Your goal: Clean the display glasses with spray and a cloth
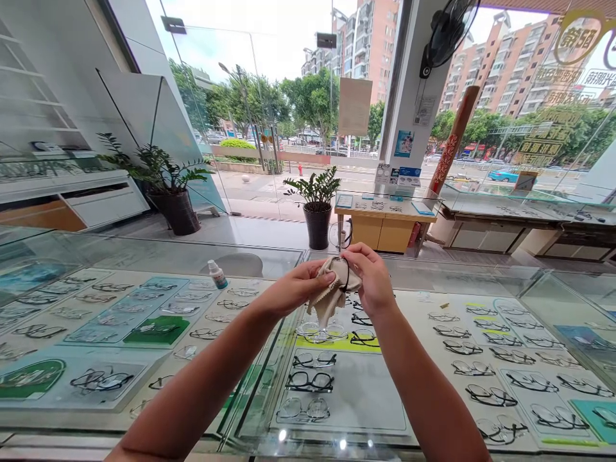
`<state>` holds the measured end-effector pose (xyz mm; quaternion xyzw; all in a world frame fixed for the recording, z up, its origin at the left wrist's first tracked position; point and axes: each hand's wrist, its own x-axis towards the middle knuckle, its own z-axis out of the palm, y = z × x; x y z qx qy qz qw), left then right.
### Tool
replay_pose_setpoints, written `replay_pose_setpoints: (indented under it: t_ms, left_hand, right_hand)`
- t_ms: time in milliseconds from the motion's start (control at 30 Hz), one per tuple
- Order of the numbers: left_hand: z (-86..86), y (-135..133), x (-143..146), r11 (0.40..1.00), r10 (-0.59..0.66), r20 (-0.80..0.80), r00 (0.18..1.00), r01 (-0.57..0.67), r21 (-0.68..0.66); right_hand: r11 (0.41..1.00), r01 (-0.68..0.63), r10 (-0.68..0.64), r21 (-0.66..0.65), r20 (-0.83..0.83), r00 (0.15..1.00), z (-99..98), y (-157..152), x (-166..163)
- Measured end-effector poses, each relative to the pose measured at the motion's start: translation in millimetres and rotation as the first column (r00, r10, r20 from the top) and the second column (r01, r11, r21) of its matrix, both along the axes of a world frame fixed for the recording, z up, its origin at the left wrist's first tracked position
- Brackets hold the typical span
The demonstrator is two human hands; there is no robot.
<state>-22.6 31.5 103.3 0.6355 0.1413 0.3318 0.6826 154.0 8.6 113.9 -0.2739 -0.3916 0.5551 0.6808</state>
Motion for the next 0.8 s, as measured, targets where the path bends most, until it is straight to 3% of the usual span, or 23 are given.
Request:
replay_pose_setpoints:
  t_ms: [167,333,500,800]
  left_hand:
    - [-3.0,-0.4,6.4,0.992,0.124,0.011,0.992,-0.124,0.023]
    - [-5.1,1.6,10.0,0.974,0.222,-0.008,0.975,-0.221,0.046]
    - [-5.8,4.2,10.5,0.981,0.189,-0.024,0.982,-0.187,0.054]
    - [3.7,-3.1,7.9,0.986,0.129,-0.013,0.992,-0.127,0.106]
  right_hand:
    - [0.999,0.022,-0.024,0.027,0.062,0.998,-1.1,1.6,1.5]
    - [0.978,0.082,-0.13,0.194,0.251,0.959,-4.5,0.5,3.2]
    - [0.954,0.082,-0.186,0.289,0.356,0.916,-3.5,-4.9,3.5]
    - [0.958,0.066,-0.178,0.28,0.396,0.901,-1.4,-7.5,3.1]
